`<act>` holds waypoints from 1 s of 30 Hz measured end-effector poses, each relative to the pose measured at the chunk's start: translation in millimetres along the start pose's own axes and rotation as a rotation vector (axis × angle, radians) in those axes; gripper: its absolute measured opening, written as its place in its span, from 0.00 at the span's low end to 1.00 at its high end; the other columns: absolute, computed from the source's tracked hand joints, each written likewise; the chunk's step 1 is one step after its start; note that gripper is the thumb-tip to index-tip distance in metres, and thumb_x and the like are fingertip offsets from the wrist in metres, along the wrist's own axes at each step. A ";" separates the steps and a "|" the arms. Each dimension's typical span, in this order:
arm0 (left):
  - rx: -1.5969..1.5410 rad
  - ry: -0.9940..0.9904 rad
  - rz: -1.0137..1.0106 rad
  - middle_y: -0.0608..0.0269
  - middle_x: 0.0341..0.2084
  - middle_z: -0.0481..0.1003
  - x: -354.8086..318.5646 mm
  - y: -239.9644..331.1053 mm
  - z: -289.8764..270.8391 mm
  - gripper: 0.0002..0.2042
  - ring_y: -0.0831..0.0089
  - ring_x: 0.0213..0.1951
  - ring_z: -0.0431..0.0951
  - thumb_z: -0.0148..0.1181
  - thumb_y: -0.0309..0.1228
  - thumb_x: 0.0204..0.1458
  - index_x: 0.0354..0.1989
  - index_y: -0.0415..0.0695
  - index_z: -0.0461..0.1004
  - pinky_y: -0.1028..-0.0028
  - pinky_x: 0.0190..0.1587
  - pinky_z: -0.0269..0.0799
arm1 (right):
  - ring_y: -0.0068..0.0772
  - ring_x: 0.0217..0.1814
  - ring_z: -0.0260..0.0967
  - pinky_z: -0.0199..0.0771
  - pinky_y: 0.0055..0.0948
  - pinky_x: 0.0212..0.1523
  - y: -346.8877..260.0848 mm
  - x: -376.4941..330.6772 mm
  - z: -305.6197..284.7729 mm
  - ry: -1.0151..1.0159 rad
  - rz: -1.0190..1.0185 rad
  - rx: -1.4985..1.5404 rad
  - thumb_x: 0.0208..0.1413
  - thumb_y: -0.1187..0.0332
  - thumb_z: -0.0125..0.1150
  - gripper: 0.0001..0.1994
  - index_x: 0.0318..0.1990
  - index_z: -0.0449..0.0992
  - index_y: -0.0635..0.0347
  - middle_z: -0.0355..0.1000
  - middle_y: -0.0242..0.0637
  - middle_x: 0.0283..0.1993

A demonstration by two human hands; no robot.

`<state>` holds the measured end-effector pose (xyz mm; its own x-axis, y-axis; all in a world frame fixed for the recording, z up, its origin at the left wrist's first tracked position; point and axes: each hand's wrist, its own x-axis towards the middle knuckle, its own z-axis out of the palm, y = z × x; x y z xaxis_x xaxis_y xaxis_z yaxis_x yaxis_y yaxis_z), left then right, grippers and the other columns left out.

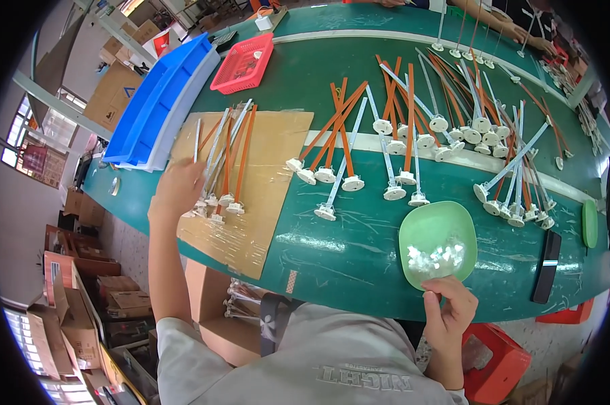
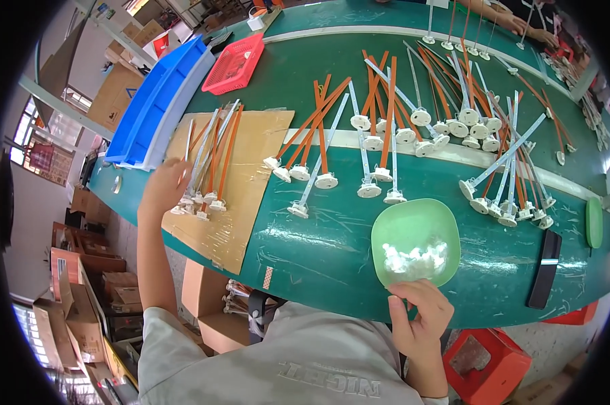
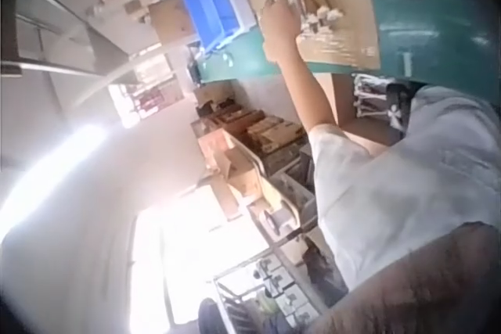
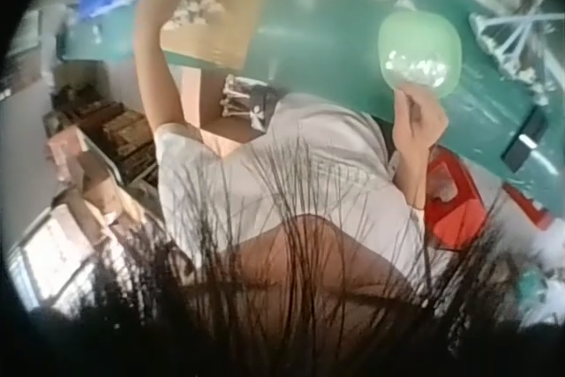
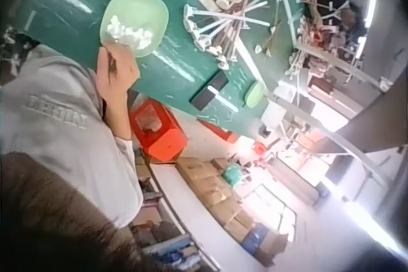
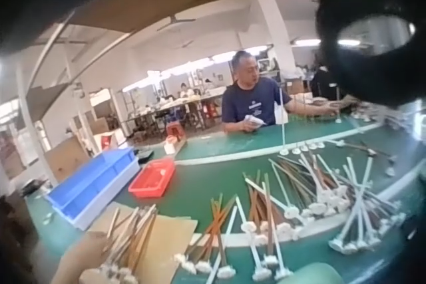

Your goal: Assembling and testing LED light strips onto circular plastic bases at a workbench.

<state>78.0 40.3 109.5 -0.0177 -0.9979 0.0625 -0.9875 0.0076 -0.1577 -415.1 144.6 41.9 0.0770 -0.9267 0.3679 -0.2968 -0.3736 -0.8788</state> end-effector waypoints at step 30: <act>-1.987 0.032 0.181 0.43 0.48 0.78 -113.6 282.9 38.2 0.14 0.60 0.52 0.80 0.62 0.13 0.53 0.49 0.30 0.75 0.64 0.55 0.76 | 0.43 0.37 0.78 0.79 0.34 0.39 -15.5 21.4 44.2 0.001 -0.358 -0.023 0.39 0.79 0.75 0.17 0.40 0.80 0.65 0.79 0.41 0.40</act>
<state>-193.3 153.4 20.1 -0.0994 -0.9763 0.1925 0.2662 0.1603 0.9505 -366.8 128.7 49.9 0.1791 -0.7372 0.6515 -0.2726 -0.6735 -0.6871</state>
